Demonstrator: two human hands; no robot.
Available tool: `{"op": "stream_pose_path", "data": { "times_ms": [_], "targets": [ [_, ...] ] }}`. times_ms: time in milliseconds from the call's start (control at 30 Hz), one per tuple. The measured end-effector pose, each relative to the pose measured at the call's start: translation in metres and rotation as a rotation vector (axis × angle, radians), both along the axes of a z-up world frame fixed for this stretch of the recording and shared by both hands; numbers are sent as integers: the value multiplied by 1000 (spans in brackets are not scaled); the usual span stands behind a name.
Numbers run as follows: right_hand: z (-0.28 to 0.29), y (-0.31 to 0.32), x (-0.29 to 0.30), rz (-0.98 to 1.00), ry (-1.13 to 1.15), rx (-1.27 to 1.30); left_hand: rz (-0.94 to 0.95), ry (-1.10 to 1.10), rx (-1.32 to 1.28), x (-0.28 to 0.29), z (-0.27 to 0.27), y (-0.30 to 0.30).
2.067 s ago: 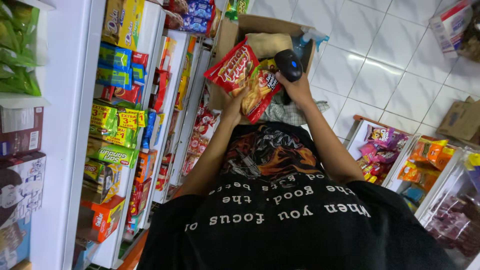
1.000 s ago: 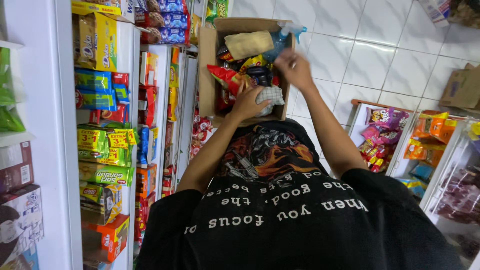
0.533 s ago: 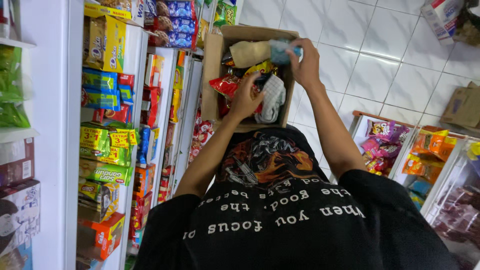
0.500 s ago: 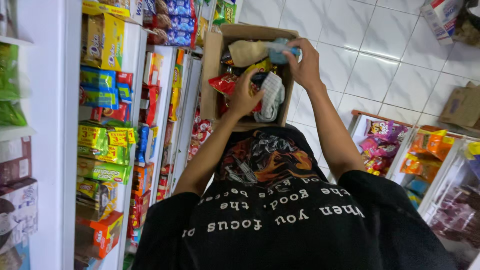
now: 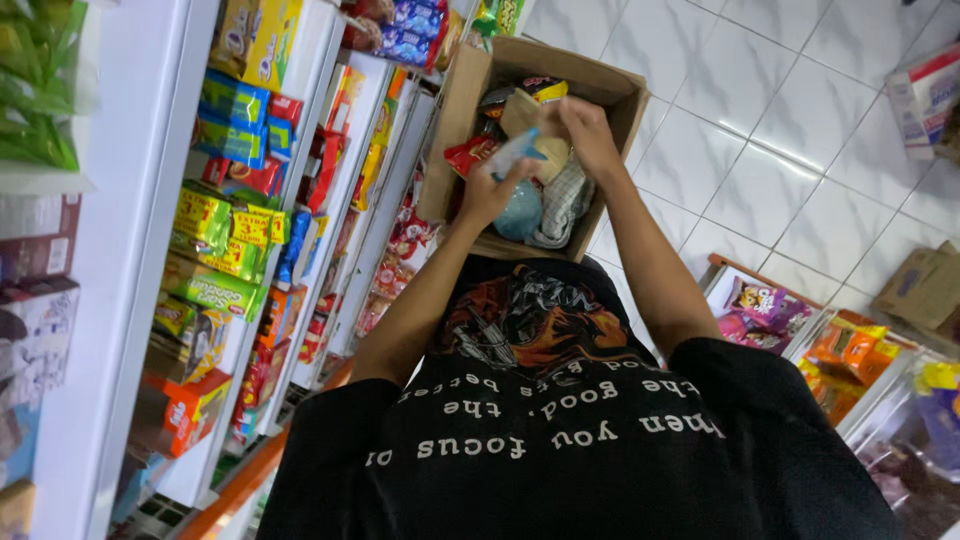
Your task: The person arranges snack packages on a store shelf, using a handheld scanner to process items. They then use a spray bottle and a cloth to wipe down the exterior of a glass-door refrigerator and the adjacent shelving unit.
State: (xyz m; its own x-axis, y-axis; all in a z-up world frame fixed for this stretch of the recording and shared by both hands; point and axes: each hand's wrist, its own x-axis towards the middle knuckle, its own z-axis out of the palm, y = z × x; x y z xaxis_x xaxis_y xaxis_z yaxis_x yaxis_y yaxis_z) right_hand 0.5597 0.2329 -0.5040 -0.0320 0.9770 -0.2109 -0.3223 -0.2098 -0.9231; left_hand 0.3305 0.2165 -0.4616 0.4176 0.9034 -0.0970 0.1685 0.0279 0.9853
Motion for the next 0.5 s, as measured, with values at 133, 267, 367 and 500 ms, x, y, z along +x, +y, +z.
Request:
{"op": "stream_pose_path", "data": {
  "times_ms": [133, 267, 367, 500],
  "targets": [
    [-49, 6, -17, -83, -995, 380, 193, -110, -223, -20, -9, -11],
    [-56, 2, -20, -18, -1067, 259, 203, -386, -398, -35, -2, -20],
    [-39, 2, -18, -29, -863, 147, 210, -362, -334, -42, 7, -24],
    [-11, -6, -3, 54, -530, 50, 156, -432, -294, -46, 12, -24]
  ]
}}
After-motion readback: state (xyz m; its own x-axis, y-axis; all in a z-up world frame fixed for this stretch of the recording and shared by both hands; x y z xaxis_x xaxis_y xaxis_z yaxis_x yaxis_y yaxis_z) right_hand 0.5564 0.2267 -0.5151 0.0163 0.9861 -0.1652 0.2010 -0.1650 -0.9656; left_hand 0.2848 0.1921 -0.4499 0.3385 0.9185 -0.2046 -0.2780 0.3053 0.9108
